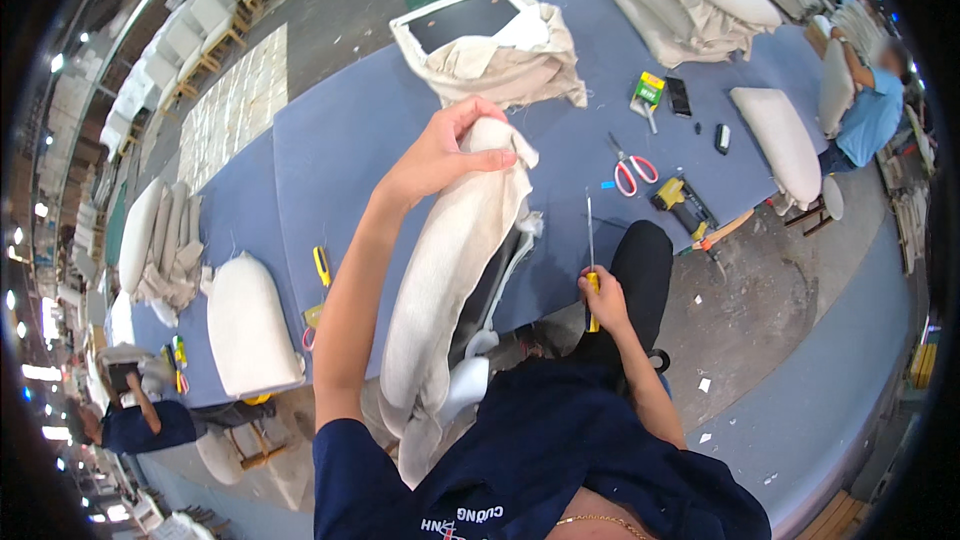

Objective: The person inserts white stuffing into a fabric cushion cover, then uses a staple gun to secure the fabric to a cushion base. They trim excess fabric with scissors and a utility knife, and use a screwdriver to adjust the cushion. The person repeats these steps on multiple cushions.

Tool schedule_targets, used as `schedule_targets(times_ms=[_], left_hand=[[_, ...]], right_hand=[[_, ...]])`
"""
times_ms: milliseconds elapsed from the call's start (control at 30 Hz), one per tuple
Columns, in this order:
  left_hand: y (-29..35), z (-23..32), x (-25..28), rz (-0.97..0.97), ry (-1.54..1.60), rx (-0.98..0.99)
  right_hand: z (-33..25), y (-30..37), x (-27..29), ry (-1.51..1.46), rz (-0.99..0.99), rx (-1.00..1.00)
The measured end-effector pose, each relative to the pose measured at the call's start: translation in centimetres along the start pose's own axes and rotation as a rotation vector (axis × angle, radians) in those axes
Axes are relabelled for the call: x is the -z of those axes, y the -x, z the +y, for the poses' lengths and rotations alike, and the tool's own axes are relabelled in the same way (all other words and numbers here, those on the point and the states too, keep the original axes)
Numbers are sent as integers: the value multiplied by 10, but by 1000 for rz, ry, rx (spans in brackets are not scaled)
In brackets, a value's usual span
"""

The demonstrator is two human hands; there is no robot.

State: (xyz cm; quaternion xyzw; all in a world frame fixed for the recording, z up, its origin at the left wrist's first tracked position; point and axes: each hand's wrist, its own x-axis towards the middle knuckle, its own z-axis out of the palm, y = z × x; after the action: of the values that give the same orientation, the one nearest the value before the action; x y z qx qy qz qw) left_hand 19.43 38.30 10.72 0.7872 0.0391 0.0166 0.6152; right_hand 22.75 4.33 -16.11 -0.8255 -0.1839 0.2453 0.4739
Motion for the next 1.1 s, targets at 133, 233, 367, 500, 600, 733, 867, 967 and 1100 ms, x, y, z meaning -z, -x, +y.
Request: schedule_targets(times_ms=[133,233,367,500,600,733,867,967,1100], left_hand=[[-32,-15,11,-100,144,-8],[-54,-21,10,-223,276,53],[-49,-19,19,-289,316,85],[-58,-9,4,-299,260,72],[-67,-1,1,-339,218,132],[-72,-15,3,-398,204,138],[-77,-40,-11,-489,328,327],[-75,-76,-35,-396,494,418],[-57,-96,-53,-126,576,439]], right_hand=[[18,-10,-1,133,29,26],[32,-9,12,307,77,50],[26,-25,11,332,-18,18],[35,-75,17,298,-28,53],[23,-110,17,466,148,55],[-36,-93,25,342,308,359],[-53,-38,30,125,233,359],[-9,2,26,164,94,248],[-4,39,25,176,-133,160]])
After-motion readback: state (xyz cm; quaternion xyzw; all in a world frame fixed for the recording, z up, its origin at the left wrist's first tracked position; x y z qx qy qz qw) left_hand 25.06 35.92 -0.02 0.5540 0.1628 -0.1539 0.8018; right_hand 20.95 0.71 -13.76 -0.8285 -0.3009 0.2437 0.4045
